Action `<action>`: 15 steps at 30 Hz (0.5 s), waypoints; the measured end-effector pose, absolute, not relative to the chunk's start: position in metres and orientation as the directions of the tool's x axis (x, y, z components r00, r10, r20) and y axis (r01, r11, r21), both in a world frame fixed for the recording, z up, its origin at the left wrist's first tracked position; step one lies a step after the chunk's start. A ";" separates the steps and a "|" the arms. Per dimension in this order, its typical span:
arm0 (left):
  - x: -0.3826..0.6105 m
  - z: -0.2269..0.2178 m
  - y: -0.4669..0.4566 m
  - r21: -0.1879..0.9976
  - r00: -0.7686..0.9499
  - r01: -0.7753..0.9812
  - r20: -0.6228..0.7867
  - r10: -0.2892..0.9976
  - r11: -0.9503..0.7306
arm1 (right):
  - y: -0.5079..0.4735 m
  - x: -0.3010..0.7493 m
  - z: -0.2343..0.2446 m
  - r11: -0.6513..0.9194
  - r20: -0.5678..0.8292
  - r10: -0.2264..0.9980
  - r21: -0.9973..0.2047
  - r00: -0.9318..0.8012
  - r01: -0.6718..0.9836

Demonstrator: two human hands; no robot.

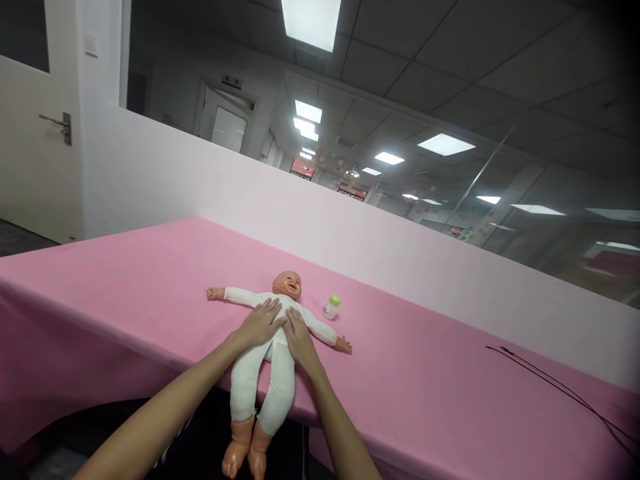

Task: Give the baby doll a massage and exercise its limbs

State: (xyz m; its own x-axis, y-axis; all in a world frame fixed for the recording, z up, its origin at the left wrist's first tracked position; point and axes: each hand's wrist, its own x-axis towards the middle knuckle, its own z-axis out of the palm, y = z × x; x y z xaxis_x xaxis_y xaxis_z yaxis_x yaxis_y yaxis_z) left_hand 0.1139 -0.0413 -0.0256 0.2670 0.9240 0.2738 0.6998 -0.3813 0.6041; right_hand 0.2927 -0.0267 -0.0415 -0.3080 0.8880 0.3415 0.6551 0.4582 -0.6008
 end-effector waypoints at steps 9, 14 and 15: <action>0.096 -0.098 -0.195 0.419 0.043 0.689 0.791 0.610 -0.592 | -0.020 0.392 -0.041 0.126 0.362 0.932 -0.316 -0.003 0.940; 0.095 -0.155 -0.242 0.139 0.280 0.640 0.873 0.399 -0.755 | -0.023 0.417 -0.033 -0.020 0.239 0.967 -0.278 0.089 0.960; 0.094 -0.162 -0.242 0.106 0.293 0.664 0.874 0.388 -0.740 | -0.022 0.417 -0.032 -0.052 0.225 0.967 -0.282 0.118 0.958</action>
State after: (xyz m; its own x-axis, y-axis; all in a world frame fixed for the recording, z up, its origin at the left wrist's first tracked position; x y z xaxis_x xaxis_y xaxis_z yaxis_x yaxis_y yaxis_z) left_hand 0.0942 -0.2423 -0.1623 0.2934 0.3880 0.8737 0.6639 -0.7403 0.1058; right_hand 0.4172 -0.0221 -0.0318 0.1182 0.9672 0.2247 0.9579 -0.0515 -0.2824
